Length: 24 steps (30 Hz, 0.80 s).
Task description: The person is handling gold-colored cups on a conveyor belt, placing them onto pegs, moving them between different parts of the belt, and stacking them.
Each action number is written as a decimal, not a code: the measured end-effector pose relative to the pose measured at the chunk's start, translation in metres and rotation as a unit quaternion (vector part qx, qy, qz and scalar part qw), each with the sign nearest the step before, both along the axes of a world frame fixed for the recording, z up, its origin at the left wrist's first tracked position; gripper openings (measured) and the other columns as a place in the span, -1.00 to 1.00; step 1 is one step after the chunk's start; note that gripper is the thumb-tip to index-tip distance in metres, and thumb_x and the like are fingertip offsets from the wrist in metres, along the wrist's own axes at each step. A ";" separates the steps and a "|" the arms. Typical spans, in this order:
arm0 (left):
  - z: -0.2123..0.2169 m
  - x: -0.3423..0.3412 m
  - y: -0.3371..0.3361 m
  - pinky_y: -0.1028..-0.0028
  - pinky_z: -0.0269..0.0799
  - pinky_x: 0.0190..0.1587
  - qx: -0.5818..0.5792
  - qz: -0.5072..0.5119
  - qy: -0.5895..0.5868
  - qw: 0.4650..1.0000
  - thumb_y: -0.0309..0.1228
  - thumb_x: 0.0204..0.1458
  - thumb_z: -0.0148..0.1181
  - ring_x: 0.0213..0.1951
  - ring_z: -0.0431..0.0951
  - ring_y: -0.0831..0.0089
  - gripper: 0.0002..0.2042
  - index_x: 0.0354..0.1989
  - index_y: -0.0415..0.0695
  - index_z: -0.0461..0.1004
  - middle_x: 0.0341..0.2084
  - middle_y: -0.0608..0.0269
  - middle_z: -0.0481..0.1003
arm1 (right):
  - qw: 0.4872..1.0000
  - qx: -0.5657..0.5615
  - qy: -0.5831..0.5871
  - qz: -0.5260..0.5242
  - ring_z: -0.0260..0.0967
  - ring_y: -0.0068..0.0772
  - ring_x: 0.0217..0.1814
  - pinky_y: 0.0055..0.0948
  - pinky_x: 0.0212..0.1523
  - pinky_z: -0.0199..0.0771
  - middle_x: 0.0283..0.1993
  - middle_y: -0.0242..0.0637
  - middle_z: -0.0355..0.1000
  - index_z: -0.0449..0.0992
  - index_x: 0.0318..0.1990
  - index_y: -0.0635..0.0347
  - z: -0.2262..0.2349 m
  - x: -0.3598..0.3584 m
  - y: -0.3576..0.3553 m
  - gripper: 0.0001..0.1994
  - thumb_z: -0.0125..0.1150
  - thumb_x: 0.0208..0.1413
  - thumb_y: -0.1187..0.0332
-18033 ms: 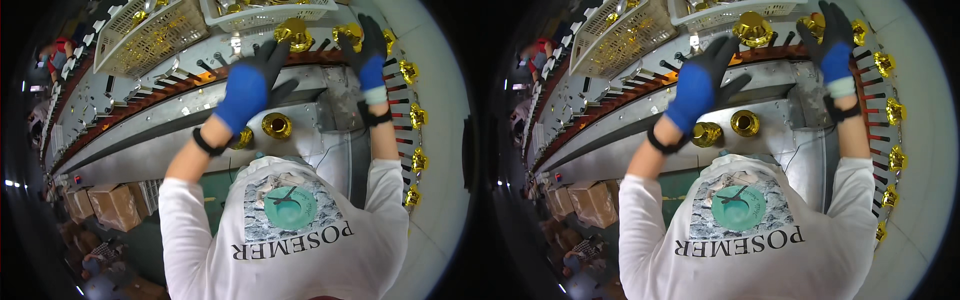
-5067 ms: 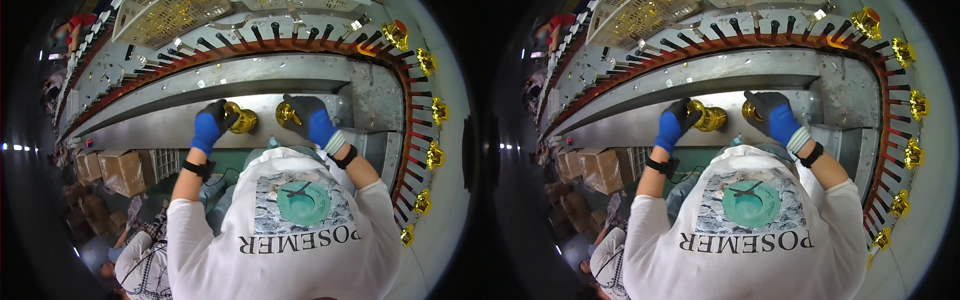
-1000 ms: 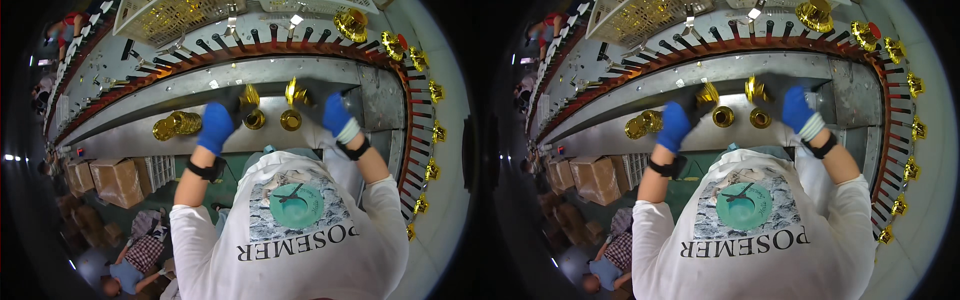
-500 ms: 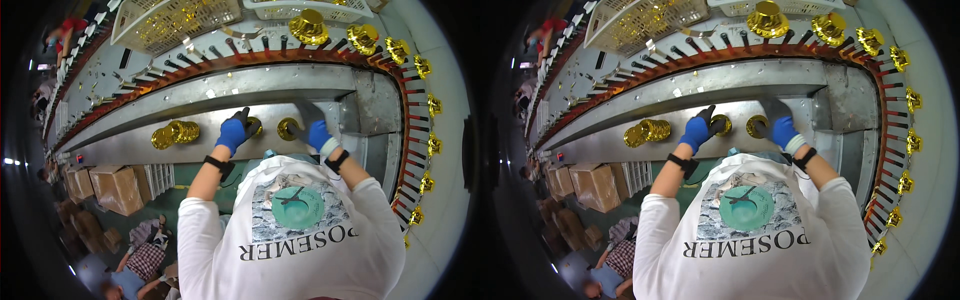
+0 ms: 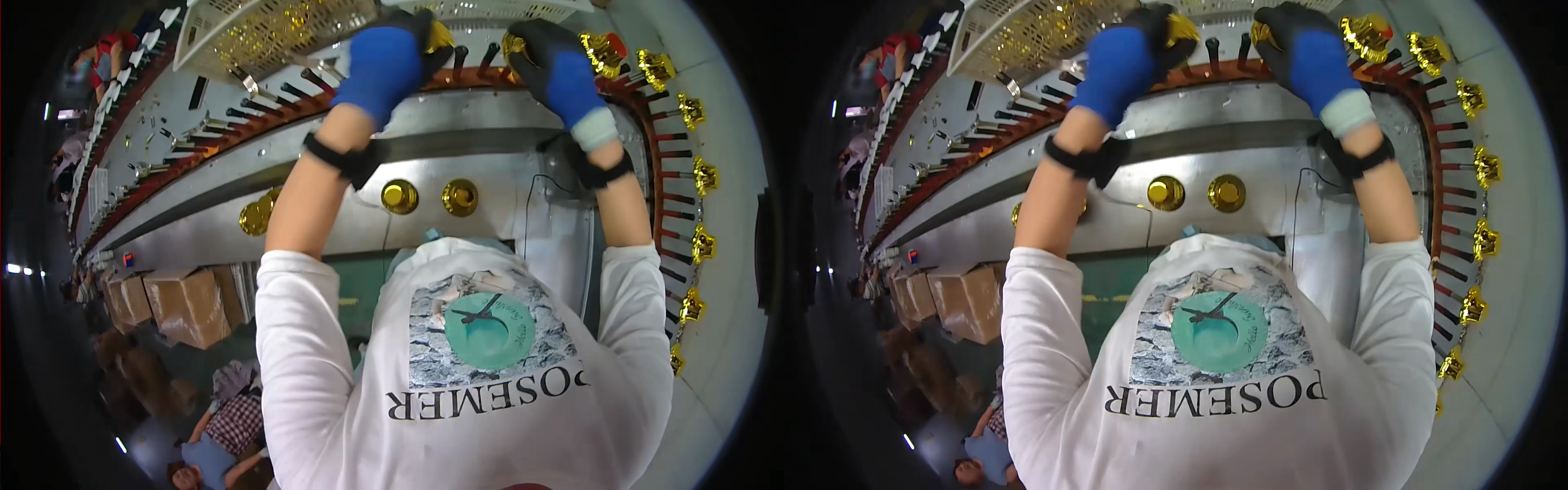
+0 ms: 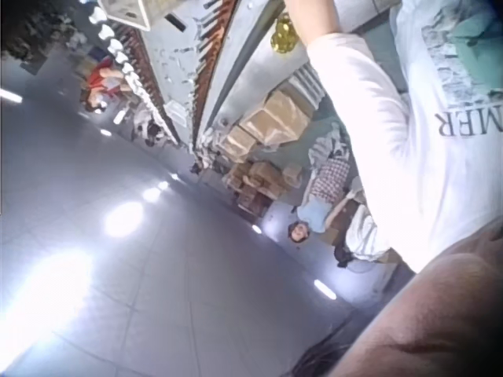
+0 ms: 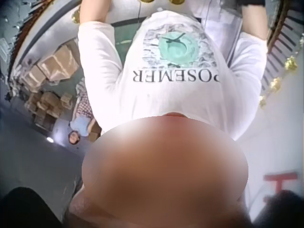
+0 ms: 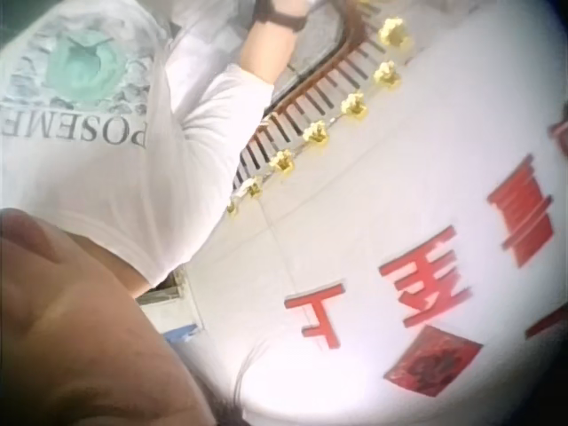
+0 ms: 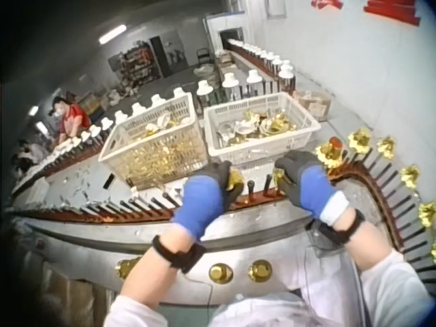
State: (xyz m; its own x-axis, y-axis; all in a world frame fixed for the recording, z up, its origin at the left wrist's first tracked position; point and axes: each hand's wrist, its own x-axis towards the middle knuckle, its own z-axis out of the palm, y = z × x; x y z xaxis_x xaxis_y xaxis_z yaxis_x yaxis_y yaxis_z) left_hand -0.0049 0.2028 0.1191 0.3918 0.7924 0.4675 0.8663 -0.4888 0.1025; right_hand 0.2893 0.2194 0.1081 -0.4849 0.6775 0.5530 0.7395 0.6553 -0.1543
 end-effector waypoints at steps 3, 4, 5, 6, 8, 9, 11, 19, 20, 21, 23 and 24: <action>0.025 -0.035 -0.086 0.20 0.66 -0.16 -0.056 -0.012 -0.121 0.991 -0.13 0.05 0.55 -0.18 0.71 -0.05 -0.42 0.20 -0.16 0.57 -0.10 -0.09 0.66 | 0.987 -0.114 0.106 0.048 0.60 0.11 -0.08 -0.02 -0.03 0.60 -0.07 -0.04 0.63 0.65 0.04 0.15 0.026 -0.016 -0.095 -0.59 0.52 0.03 0.28; 0.007 -0.043 -0.107 0.19 0.65 -0.15 -0.094 -0.006 -0.124 0.988 -0.14 0.06 0.54 -0.18 0.70 -0.07 -0.44 0.18 -0.17 0.57 -0.11 -0.10 0.66 | 0.973 -0.181 0.116 0.085 0.60 0.10 -0.07 -0.02 -0.02 0.59 -0.06 -0.05 0.63 0.64 0.07 0.14 0.020 -0.020 -0.117 -0.57 0.52 0.01 0.31; -0.025 -0.051 -0.126 0.14 0.62 -0.16 -0.190 0.020 -0.118 0.974 -0.10 0.07 0.50 -0.19 0.69 -0.06 -0.48 0.13 -0.12 0.58 -0.16 -0.08 0.65 | 0.970 -0.189 0.116 0.101 0.61 0.07 -0.11 -0.05 -0.03 0.61 -0.09 -0.05 0.62 0.63 0.07 0.17 0.003 -0.027 -0.135 -0.60 0.50 0.06 0.32; -0.068 -0.058 -0.144 0.09 0.60 -0.18 -0.282 0.047 -0.113 0.952 -0.07 0.07 0.47 -0.19 0.67 -0.05 -0.53 0.07 -0.08 0.59 -0.22 -0.05 0.64 | 0.967 -0.196 0.114 0.117 0.63 0.04 -0.15 -0.09 -0.05 0.63 -0.12 -0.05 0.61 0.63 0.06 0.19 -0.024 -0.031 -0.150 -0.63 0.48 0.11 0.33; -0.164 -0.053 -0.171 0.05 0.59 -0.16 -0.254 0.014 -0.177 0.951 -0.05 0.08 0.46 -0.17 0.67 -0.07 -0.52 0.07 -0.07 0.58 -0.19 -0.08 0.63 | 0.923 -0.369 0.028 0.105 0.59 0.10 -0.10 -0.03 -0.05 0.59 -0.09 -0.04 0.61 0.61 0.09 0.15 -0.108 -0.006 -0.153 -0.55 0.48 0.04 0.21; -0.198 -0.040 -0.182 0.04 0.60 -0.11 -0.311 0.050 -0.158 0.936 -0.06 0.07 0.47 -0.13 0.67 -0.11 -0.49 0.10 -0.11 0.56 -0.16 -0.12 0.64 | 0.923 -0.372 0.007 0.102 0.59 0.11 -0.10 -0.02 -0.05 0.59 -0.12 -0.04 0.61 0.61 0.09 0.15 -0.133 0.002 -0.158 -0.54 0.47 0.04 0.18; -0.230 -0.016 -0.184 0.02 0.61 -0.06 -0.368 0.078 -0.136 0.917 -0.08 0.06 0.49 -0.09 0.67 -0.14 -0.45 0.14 -0.15 0.55 -0.12 -0.16 0.64 | 0.923 -0.374 -0.011 0.090 0.59 0.11 -0.11 -0.02 -0.04 0.59 -0.14 -0.04 0.60 0.61 0.09 0.14 -0.173 0.006 -0.167 -0.54 0.45 0.05 0.15; -0.197 0.007 -0.174 0.02 0.62 -0.21 -0.326 0.133 0.030 0.936 0.16 0.01 0.43 -0.17 0.70 -0.08 -0.22 0.32 -0.09 0.46 -0.03 -0.17 0.61 | 0.957 -0.281 -0.069 0.011 0.46 0.11 0.29 0.02 0.30 0.47 0.24 0.01 0.51 0.45 0.33 0.15 -0.170 0.002 -0.160 -0.30 0.45 0.06 0.05; -0.179 0.009 -0.165 0.01 0.62 -0.21 -0.272 0.087 -0.033 0.958 0.14 0.02 0.44 -0.17 0.70 -0.12 -0.21 0.33 -0.12 0.44 -0.02 -0.19 0.61 | 0.983 -0.180 0.018 0.030 0.41 0.13 0.35 0.02 0.38 0.40 0.29 0.04 0.48 0.41 0.38 0.17 -0.153 0.015 -0.152 -0.27 0.45 0.08 0.06; -0.143 0.018 -0.147 0.02 0.62 -0.17 -0.276 0.031 -0.071 0.958 0.03 0.06 0.46 -0.14 0.69 -0.16 -0.25 0.34 -0.17 0.43 0.01 -0.24 0.61 | 0.990 -0.137 0.037 0.006 0.38 0.13 0.39 0.02 0.42 0.36 0.33 0.03 0.47 0.42 0.39 0.19 -0.115 0.029 -0.133 -0.28 0.46 0.11 0.09; -0.070 0.049 -0.104 0.05 0.63 -0.13 -0.153 -0.087 -0.130 0.976 -0.05 0.10 0.47 -0.11 0.69 -0.16 -0.32 0.33 -0.17 0.44 0.03 -0.25 0.61 | 0.992 -0.017 0.104 -0.066 0.36 0.14 0.43 -0.01 0.45 0.32 0.36 0.01 0.46 0.47 0.36 0.23 -0.039 0.061 -0.083 -0.35 0.47 0.15 0.17; -0.041 0.066 -0.079 0.07 0.63 -0.09 -0.081 -0.106 -0.164 0.977 -0.11 0.13 0.46 -0.08 0.69 -0.17 -0.37 0.31 -0.16 0.47 0.05 -0.23 0.60 | 0.986 0.086 0.070 -0.129 0.42 0.15 0.36 -0.01 0.37 0.42 0.33 0.04 0.49 0.55 0.31 0.14 -0.014 0.078 -0.059 -0.40 0.50 0.13 0.14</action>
